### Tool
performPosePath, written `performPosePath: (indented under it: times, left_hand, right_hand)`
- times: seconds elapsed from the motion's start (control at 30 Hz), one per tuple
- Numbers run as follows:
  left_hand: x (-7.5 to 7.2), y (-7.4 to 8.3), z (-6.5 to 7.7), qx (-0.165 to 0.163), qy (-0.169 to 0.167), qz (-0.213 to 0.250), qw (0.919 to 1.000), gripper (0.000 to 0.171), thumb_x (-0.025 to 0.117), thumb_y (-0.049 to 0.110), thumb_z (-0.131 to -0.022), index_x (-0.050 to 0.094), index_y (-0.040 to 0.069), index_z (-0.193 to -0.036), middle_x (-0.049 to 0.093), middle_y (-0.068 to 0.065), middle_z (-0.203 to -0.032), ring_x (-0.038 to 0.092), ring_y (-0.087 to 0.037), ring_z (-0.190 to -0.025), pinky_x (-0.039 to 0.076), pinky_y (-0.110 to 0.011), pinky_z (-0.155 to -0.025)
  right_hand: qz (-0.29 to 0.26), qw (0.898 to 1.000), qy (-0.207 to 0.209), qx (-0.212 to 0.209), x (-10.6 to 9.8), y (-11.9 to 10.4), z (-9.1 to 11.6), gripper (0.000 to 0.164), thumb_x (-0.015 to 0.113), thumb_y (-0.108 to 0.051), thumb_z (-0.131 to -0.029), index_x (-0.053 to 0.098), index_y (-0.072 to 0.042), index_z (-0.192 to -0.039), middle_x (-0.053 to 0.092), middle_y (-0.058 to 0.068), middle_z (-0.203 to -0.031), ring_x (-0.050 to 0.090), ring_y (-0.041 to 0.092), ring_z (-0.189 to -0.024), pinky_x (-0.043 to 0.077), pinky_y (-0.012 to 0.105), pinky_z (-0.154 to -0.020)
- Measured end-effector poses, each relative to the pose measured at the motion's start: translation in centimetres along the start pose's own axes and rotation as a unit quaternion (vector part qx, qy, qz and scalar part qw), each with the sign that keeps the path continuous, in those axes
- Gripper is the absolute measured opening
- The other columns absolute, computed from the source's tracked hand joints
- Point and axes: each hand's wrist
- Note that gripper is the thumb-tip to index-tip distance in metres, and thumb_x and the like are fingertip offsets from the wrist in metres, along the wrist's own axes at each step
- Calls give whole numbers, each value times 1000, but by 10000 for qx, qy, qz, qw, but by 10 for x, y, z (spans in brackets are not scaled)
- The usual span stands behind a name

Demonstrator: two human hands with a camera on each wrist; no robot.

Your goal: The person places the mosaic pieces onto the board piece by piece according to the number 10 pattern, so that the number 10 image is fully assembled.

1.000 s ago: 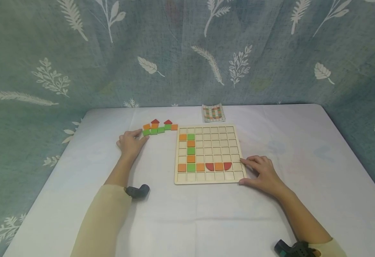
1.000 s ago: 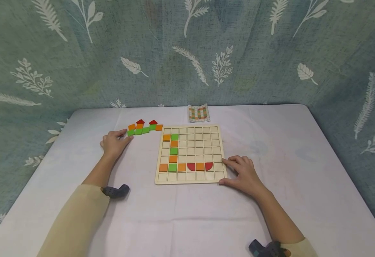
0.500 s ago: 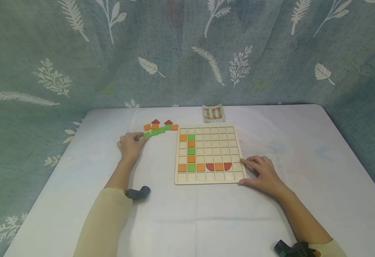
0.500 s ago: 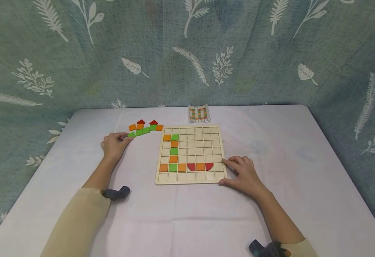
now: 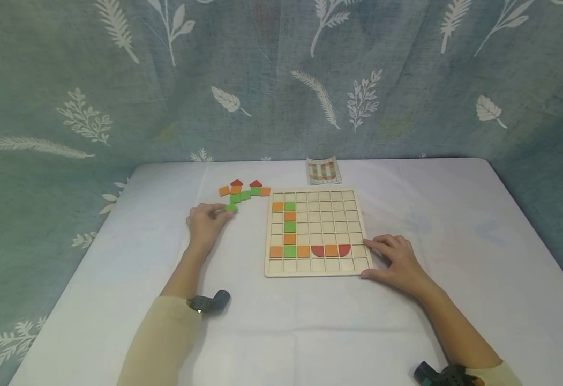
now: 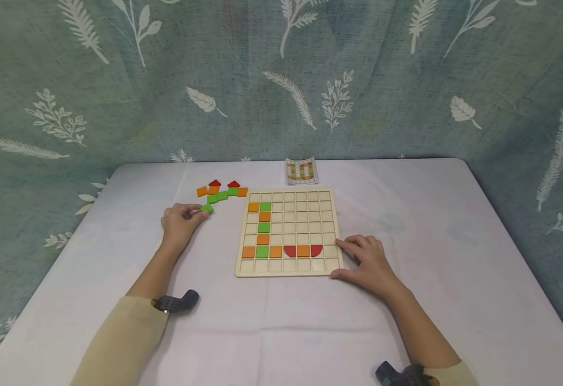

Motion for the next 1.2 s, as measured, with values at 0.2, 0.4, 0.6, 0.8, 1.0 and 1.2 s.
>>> performPosePath:
  times: [0.2,0.4,0.6,0.8,1.0,1.2]
  left_hand:
    - [6,7,7,9,-107,320,9994,43,71,41,-82,69,12,-113,57,-8,-97,42,-25,-97,28,-41,-87]
    - [14,18,13,126,-203,761,9968,44,71,43,-81,69,12,-112,55,-5,-94,39,-22,-94,32,-34,-78]
    - [24,31,20,376,-331,927,9944,41,73,40,-80,69,13,-111,53,-3,-90,37,-19,-91,33,-32,-75]
    - [32,44,25,569,-541,871,9931,40,74,40,-79,70,15,-109,54,-1,-89,38,-19,-91,34,-32,-74]
    - [37,57,29,880,-679,850,9902,38,75,39,-78,72,15,-106,54,-1,-85,39,-18,-90,35,-32,-73]
    - [42,71,37,1242,-827,866,9850,35,77,37,-77,73,15,-104,53,1,-80,38,-18,-85,33,-31,-71]
  right_hand:
    - [-4,10000,7,-24,0,0,0,70,85,-35,-60,64,-7,-120,60,10,-106,47,26,-95,29,43,-82]
    - [19,10000,0,-16,1,1,0,70,85,-36,-60,64,-7,-120,59,9,-106,46,24,-93,29,41,-81]
    - [33,10000,28,-46,1,2,1,70,85,-37,-60,64,-8,-120,59,9,-105,46,24,-92,30,41,-80]
    - [42,10000,-27,8,2,2,1,71,85,-37,-60,64,-8,-121,59,8,-106,47,24,-94,30,42,-82]
    - [46,10000,-5,9,0,1,0,71,85,-36,-59,64,-7,-120,59,9,-106,47,24,-93,30,41,-81]
    - [40,10000,-15,18,-1,1,0,71,85,-36,-59,64,-7,-121,59,9,-106,46,24,-93,30,41,-80]
Point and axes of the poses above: each hand's wrist, its own z-axis away from the middle knuckle, its own x-axis out of the palm, y = z × x
